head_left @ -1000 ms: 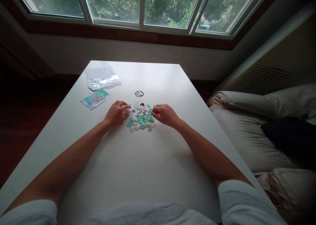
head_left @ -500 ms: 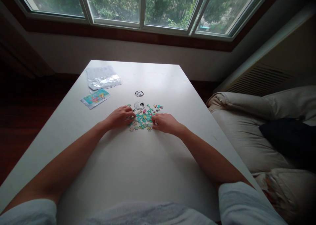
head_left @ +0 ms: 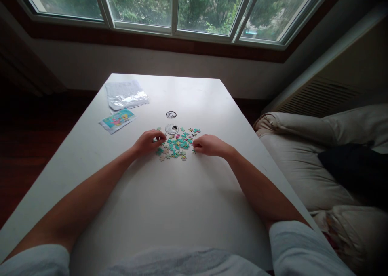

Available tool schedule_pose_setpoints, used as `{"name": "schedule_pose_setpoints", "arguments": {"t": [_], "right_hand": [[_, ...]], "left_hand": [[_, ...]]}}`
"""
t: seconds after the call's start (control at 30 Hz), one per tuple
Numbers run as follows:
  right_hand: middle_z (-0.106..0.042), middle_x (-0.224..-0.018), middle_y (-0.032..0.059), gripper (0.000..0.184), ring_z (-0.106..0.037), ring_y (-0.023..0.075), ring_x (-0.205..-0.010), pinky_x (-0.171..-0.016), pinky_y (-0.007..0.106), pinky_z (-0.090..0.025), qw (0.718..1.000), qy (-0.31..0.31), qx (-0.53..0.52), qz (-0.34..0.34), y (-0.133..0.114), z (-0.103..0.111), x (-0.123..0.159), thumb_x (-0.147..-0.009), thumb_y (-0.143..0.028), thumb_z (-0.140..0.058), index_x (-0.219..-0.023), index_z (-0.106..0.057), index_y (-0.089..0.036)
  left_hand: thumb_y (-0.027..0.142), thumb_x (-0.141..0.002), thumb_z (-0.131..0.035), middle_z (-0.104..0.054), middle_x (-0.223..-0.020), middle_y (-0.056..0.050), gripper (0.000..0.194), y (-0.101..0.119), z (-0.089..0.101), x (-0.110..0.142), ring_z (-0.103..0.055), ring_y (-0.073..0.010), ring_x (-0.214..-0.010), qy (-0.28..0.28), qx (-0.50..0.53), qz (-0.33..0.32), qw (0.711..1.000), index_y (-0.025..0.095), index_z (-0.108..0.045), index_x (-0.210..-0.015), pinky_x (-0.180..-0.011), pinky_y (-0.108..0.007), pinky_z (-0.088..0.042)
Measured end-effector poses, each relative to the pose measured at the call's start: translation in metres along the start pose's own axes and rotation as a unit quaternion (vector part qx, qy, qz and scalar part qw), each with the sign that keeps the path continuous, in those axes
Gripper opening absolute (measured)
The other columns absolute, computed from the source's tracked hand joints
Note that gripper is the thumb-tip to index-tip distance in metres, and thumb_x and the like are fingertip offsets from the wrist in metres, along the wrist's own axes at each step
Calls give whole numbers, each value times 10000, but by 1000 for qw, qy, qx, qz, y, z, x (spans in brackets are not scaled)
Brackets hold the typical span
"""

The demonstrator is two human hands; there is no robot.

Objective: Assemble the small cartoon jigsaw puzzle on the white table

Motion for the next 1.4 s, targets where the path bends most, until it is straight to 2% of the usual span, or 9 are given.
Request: {"name": "schedule_pose_setpoints", "arguments": {"t": [0.1,0.23,0.47,0.57,0.77,0.9,1.1,1.23,1.4], "right_hand": [[-695,-736,-3,146,-527,136,-649,-606,279,-260,1000,-24,-4,-17,11,3,-1,-869,-301,-634,-757,-697,-232],[-684,-745,-1,167,-522,140,-664,-608,279,-259,1000,19,3,-23,4,5,-5,-888,-319,-633,-758,-682,-227],[-679,-1095,80,203,-584,220,-997,-870,330,-431,968,186,-66,157,-60,-19,-13,-994,-325,-571,-1144,-683,-248],[-656,-1154,103,288,-544,251,-1074,-970,400,-422,955,229,-55,180,-80,-33,-18,-1010,-340,-550,-1267,-649,-256],[-650,-1140,96,208,-496,263,-1093,-927,417,-387,958,228,6,172,-84,-45,-25,-1021,-302,-526,-1077,-721,-256],[-654,-1115,91,165,-494,259,-1088,-937,414,-374,960,230,-4,162,-76,-46,-26,-1005,-299,-563,-1015,-720,-246],[-661,-1088,79,153,-504,251,-1062,-933,402,-375,959,234,-32,157,-73,-47,-25,-985,-314,-603,-1063,-726,-266],[-656,-1043,72,152,-503,245,-1030,-907,388,-374,964,217,-25,150,-75,-44,-23,-987,-332,-601,-1011,-732,-258],[-656,-1023,74,151,-501,246,-1025,-884,383,-371,968,209,-13,136,-75,-41,-21,-971,-355,-631,-970,-726,-238]], "left_hand": [[331,-923,-574,-726,-909,-30,215,-7,2,0,-636,-160,-800,55,-27,37,997,217,-735,-1010,-731,-277,-505],[326,-925,-574,-736,-885,-25,232,-13,1,-1,-644,-167,-771,64,-64,50,995,228,-743,-1049,-761,-300,-513],[269,-919,-581,-736,-952,-43,184,-13,2,1,-651,-212,-903,71,-143,27,987,236,-740,-1004,-871,-367,-480],[263,-925,-564,-730,-936,-38,183,-14,3,4,-643,-204,-869,63,-137,23,988,239,-740,-971,-859,-362,-479],[275,-938,-549,-734,-924,-35,186,-8,0,5,-635,-205,-857,45,-133,2,990,240,-731,-949,-859,-364,-467],[294,-939,-527,-731,-902,-42,214,-1,0,5,-638,-203,-843,6,-134,-19,991,236,-731,-959,-821,-342,-469],[305,-903,-561,-680,-764,-18,194,28,15,8,-613,-174,-708,-137,-180,-58,972,242,-677,-761,-649,-290,-410],[333,-852,-655,-675,-764,4,76,49,23,14,-607,-172,-674,-175,-174,-81,966,268,-665,-814,-616,-288,-372],[309,-819,-671,-690,-777,-6,54,55,12,20,-628,-199,-705,-217,-203,-79,952,275,-667,-861,-635,-300,-383]]}}
Point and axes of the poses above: each hand's wrist, its own x-axis away from the middle knuckle, its own z-axis out of the back of the hand, y = z × x, the point moved 4 cm from there along -x, towards the middle knuckle
